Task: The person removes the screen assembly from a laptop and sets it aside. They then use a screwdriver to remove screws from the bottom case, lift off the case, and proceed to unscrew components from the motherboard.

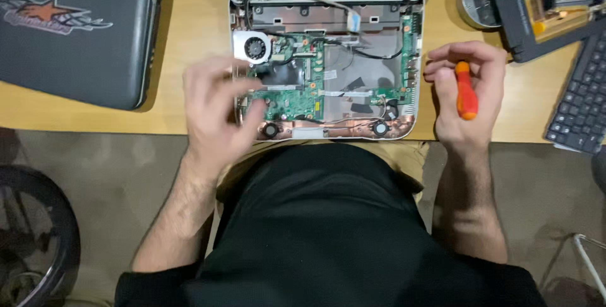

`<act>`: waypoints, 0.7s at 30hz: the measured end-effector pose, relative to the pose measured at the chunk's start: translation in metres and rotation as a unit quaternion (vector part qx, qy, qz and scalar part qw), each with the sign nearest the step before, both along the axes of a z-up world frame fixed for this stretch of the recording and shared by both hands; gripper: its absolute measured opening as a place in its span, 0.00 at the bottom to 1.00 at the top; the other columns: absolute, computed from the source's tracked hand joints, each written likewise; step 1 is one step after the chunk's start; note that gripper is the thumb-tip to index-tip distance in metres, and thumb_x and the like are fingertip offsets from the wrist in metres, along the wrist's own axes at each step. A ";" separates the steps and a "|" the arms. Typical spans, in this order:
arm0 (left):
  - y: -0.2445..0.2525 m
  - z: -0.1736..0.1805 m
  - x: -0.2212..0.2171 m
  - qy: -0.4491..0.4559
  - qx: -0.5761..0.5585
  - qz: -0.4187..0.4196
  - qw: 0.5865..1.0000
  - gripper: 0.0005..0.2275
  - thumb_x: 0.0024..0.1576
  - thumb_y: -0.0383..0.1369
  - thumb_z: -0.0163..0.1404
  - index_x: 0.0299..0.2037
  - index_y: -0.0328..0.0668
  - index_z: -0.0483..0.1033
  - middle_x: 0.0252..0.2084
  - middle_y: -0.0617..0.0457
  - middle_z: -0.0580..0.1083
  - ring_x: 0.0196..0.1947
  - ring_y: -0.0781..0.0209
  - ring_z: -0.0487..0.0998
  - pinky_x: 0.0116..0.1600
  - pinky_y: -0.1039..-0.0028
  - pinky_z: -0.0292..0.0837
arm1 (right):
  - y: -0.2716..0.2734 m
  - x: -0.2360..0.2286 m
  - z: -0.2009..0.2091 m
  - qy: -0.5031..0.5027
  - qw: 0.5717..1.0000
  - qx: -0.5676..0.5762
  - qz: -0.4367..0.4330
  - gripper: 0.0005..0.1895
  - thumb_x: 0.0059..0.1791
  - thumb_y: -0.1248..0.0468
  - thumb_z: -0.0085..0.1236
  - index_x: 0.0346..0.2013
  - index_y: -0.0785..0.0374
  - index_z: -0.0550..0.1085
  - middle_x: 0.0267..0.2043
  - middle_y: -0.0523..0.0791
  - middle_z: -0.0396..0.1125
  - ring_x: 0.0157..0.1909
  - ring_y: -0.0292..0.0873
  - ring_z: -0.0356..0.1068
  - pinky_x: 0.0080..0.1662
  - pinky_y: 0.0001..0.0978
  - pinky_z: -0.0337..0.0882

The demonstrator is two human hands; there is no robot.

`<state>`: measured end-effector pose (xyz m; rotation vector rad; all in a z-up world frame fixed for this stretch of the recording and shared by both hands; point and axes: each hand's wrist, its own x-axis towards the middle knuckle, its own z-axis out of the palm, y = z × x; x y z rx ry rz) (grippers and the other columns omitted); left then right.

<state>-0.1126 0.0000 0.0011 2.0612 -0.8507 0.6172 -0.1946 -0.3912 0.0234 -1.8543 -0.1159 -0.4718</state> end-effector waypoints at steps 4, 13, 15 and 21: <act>-0.014 0.021 -0.023 -0.043 0.089 -0.039 0.994 0.18 0.71 0.53 0.64 0.49 0.46 0.88 0.60 0.46 0.84 0.63 0.38 0.83 0.67 0.46 0.67 | -0.007 0.004 -0.009 -0.060 0.998 -0.003 -0.029 0.10 0.71 0.65 0.48 0.60 0.72 0.64 0.63 0.59 0.60 0.45 0.49 0.66 0.52 0.40 0.75; -0.032 0.021 -0.032 -0.020 0.156 -0.004 0.988 0.17 0.70 0.52 0.69 0.51 0.47 0.90 0.66 0.45 0.84 0.69 0.38 0.81 0.71 0.45 0.67 | -0.016 -0.001 -0.020 -0.076 0.993 0.055 -0.068 0.10 0.63 0.64 0.47 0.54 0.67 0.62 0.59 0.51 0.52 0.40 0.43 0.56 0.41 0.36 0.69; -0.032 0.021 -0.032 -0.022 0.163 -0.008 0.986 0.15 0.69 0.49 0.71 0.51 0.49 0.90 0.65 0.48 0.85 0.66 0.41 0.84 0.72 0.45 0.63 | -0.027 -0.003 -0.035 -0.054 0.996 0.073 0.013 0.15 0.59 0.76 0.46 0.58 0.61 0.60 0.56 0.51 0.61 0.41 0.41 0.63 0.41 0.31 0.73; -0.031 0.020 -0.030 -0.037 0.151 -0.009 0.988 0.16 0.69 0.51 0.69 0.51 0.49 0.89 0.63 0.48 0.86 0.64 0.43 0.86 0.71 0.47 0.64 | -0.005 -0.012 0.002 0.026 0.994 0.102 -0.028 0.35 0.62 0.90 0.62 0.69 0.58 0.54 0.50 0.67 0.79 0.39 0.56 0.81 0.46 0.43 0.89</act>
